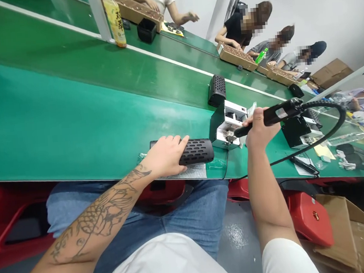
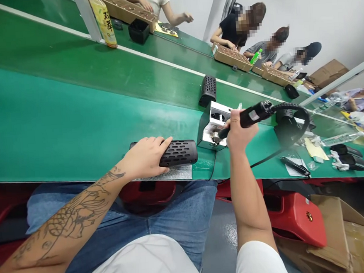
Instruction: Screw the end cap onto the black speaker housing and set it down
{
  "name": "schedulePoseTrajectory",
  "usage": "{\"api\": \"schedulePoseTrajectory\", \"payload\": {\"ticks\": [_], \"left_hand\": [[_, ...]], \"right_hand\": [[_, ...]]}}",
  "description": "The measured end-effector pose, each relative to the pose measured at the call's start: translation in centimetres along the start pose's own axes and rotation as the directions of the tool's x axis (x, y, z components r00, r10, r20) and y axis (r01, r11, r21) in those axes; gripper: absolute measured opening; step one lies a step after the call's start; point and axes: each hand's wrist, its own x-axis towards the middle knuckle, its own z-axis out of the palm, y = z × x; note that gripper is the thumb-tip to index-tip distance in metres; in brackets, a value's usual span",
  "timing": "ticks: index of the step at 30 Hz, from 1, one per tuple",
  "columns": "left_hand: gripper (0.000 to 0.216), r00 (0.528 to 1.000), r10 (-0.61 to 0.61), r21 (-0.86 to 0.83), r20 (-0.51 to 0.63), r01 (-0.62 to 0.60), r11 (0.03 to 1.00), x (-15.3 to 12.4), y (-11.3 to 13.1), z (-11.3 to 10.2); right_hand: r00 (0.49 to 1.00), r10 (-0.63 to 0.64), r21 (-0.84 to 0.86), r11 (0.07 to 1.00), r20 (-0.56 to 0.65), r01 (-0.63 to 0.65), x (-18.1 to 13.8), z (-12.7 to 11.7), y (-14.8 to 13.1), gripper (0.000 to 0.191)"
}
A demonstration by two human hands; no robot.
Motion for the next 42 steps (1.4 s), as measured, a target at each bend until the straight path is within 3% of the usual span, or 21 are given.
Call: {"api": "schedulePoseTrajectory", "payload": {"ticks": [3,5,8,11,14,17,20,24,27,35,42], "left_hand": [[0.109,0.998,0.036,-0.032,-0.056,-0.037,0.999,-0.1,-0.3,0.2],[0.093,0.981,0.105,-0.078,-0.16,-0.119,0.99,-0.6,-1.4,0.6],[0.074,0.897,0.179,-0.156,-0.404,-0.26,0.953,-2.2,-4.4,2.2],[0.095,0.843,0.091,-0.314,-0.53,-0.294,0.903,-4.0,-7.6,5.3],[0.127,0.871,-0.031,-0.502,-0.49,-0.253,0.827,-4.7,-9.3,9.0],[0.133,0.881,-0.083,-0.597,-0.466,-0.244,0.764,-4.3,-9.3,11.8],[0.126,0.863,-0.098,-0.628,-0.496,-0.279,0.727,-3.8,-8.7,12.6],[0.117,0.864,-0.118,-0.669,-0.489,-0.285,0.687,-3.9,-7.9,11.7],[0.117,0.88,-0.133,-0.705,-0.455,-0.265,0.658,-4.1,-7.4,11.1],[0.127,0.892,-0.136,-0.755,-0.431,-0.274,0.596,-3.6,-7.4,11.1],[0.133,0.885,-0.125,-0.738,-0.447,-0.287,0.61,-3.5,-7.4,11.4]], "right_hand": [[0.999,0.04,0.021,0.999,0.005,-0.04,1.4,-1.1,2.5,0.089],[0.997,0.063,0.028,0.998,0.048,-0.064,1.1,-1.5,3.3,0.087],[0.993,0.066,0.004,0.998,0.098,-0.066,-0.1,-1.7,2.5,0.081],[0.984,0.084,0.038,0.995,0.158,-0.091,-1.8,-1.3,-0.2,0.076],[0.951,0.015,0.217,0.972,0.308,-0.086,-4.6,0.6,-3.8,0.069],[0.848,-0.139,0.424,0.899,0.512,-0.109,-8.6,4.0,-7.0,0.064],[0.741,-0.231,0.531,0.825,0.63,-0.194,-12.3,7.9,-8.6,0.062],[0.682,-0.127,0.441,0.843,0.72,-0.309,-14.9,11.3,-8.8,0.07],[0.667,-0.053,0.366,0.867,0.743,-0.339,-15.4,12.2,-8.2,0.078],[0.66,-0.038,0.369,0.852,0.75,-0.371,-16.0,13.2,-7.7,0.076],[0.468,-0.105,0.337,0.831,0.877,-0.443,-15.4,12.7,-6.8,0.07]]}}
